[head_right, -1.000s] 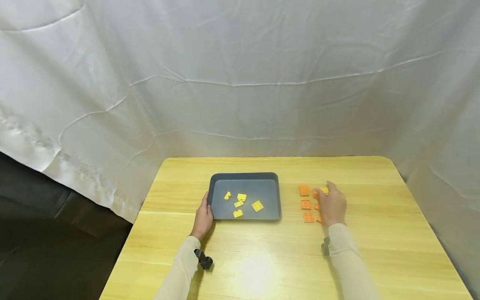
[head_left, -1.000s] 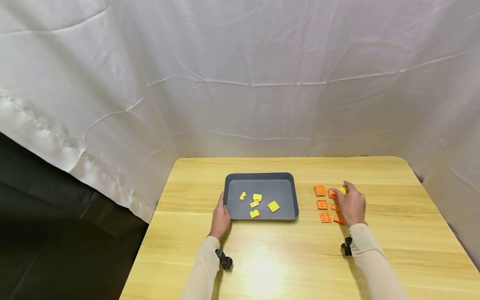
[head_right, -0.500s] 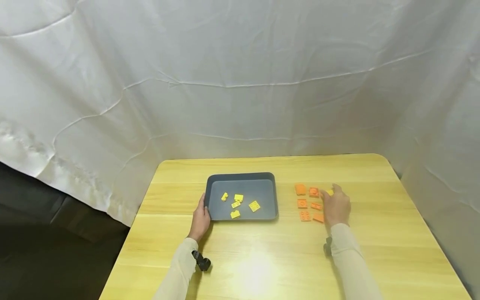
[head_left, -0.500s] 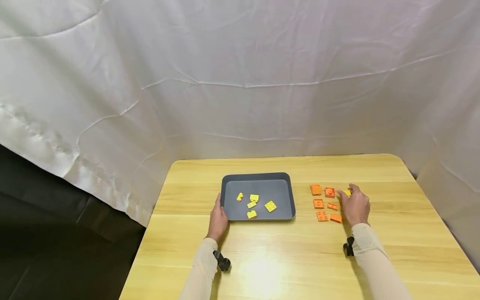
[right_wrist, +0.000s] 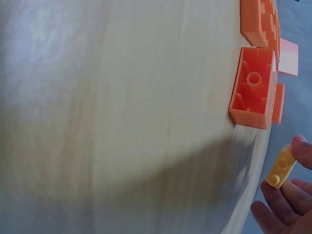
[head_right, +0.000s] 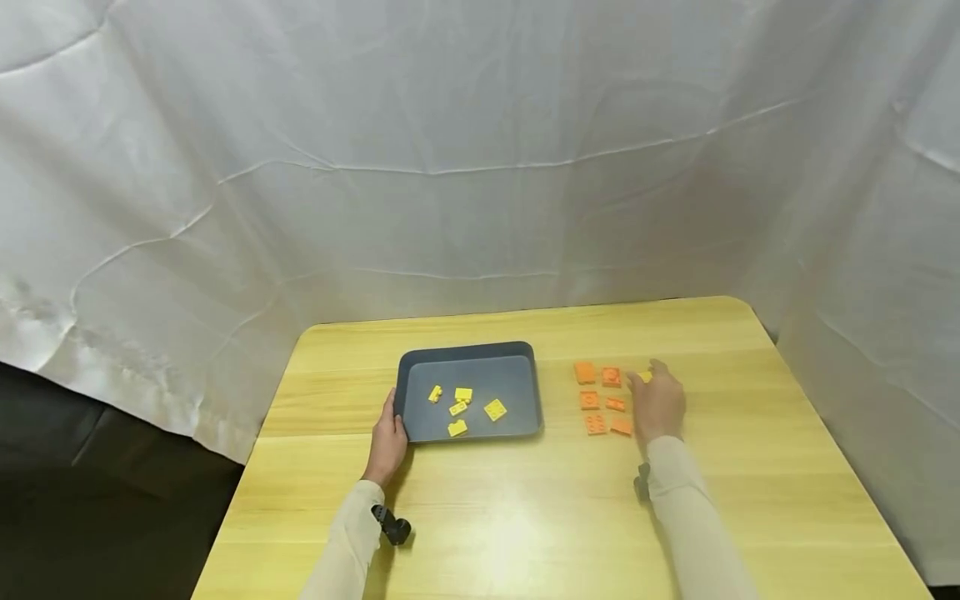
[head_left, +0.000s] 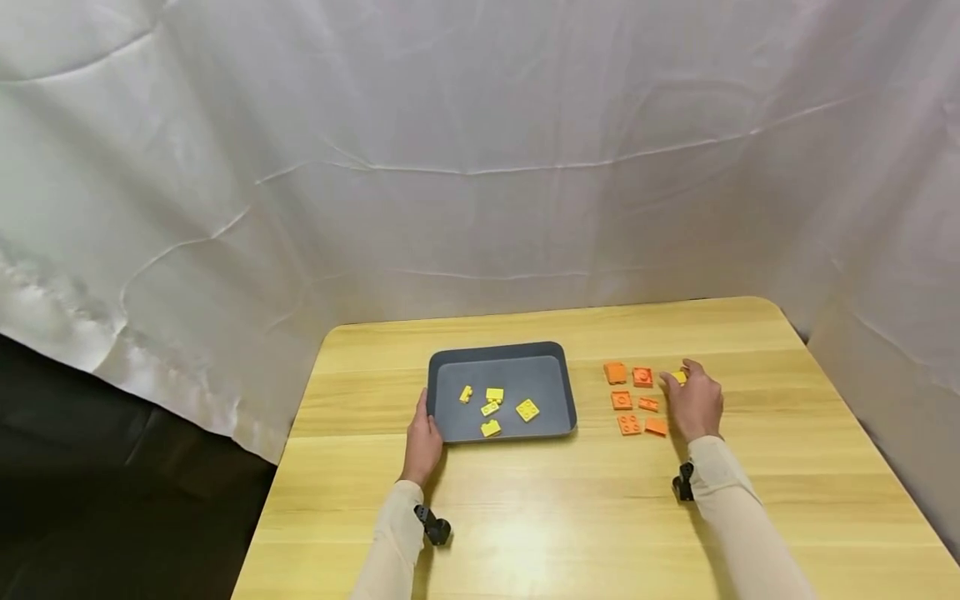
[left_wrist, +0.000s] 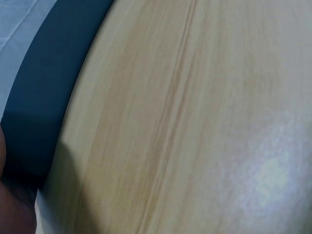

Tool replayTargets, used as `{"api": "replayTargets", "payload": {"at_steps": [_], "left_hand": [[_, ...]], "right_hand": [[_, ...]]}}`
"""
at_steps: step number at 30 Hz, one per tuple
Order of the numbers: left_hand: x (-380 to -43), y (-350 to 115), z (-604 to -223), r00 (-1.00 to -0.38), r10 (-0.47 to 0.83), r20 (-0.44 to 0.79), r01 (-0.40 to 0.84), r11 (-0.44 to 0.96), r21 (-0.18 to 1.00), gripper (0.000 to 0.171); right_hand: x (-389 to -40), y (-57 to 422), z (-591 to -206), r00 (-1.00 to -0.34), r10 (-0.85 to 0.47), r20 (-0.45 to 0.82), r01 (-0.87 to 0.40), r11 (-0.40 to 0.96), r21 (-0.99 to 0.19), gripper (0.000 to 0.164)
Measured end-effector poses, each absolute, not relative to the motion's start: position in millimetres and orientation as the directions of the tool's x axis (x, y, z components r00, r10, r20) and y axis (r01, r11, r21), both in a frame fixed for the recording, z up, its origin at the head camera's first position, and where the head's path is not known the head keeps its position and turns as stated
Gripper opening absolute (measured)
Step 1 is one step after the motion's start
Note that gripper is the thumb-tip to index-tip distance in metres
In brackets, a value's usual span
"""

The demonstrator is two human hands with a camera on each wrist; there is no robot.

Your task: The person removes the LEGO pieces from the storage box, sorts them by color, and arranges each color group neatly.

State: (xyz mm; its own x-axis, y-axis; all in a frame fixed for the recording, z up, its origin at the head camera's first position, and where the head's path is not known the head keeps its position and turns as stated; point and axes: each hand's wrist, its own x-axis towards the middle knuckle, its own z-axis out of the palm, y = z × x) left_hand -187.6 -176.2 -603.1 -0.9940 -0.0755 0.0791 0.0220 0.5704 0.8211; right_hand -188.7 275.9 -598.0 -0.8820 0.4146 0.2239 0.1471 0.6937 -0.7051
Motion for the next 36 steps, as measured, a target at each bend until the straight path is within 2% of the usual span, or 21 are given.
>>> {"api": "replayTargets", "payload": {"at_steps": [36], "left_hand": [[-188,-178,-606,-0.994,-0.061,0.094,0.041,0.579,0.815,0.055]], "right_hand": [[-194,278,-612,-0.869,0.471,0.148,0.242,0.667,-0.704,0.056]]}}
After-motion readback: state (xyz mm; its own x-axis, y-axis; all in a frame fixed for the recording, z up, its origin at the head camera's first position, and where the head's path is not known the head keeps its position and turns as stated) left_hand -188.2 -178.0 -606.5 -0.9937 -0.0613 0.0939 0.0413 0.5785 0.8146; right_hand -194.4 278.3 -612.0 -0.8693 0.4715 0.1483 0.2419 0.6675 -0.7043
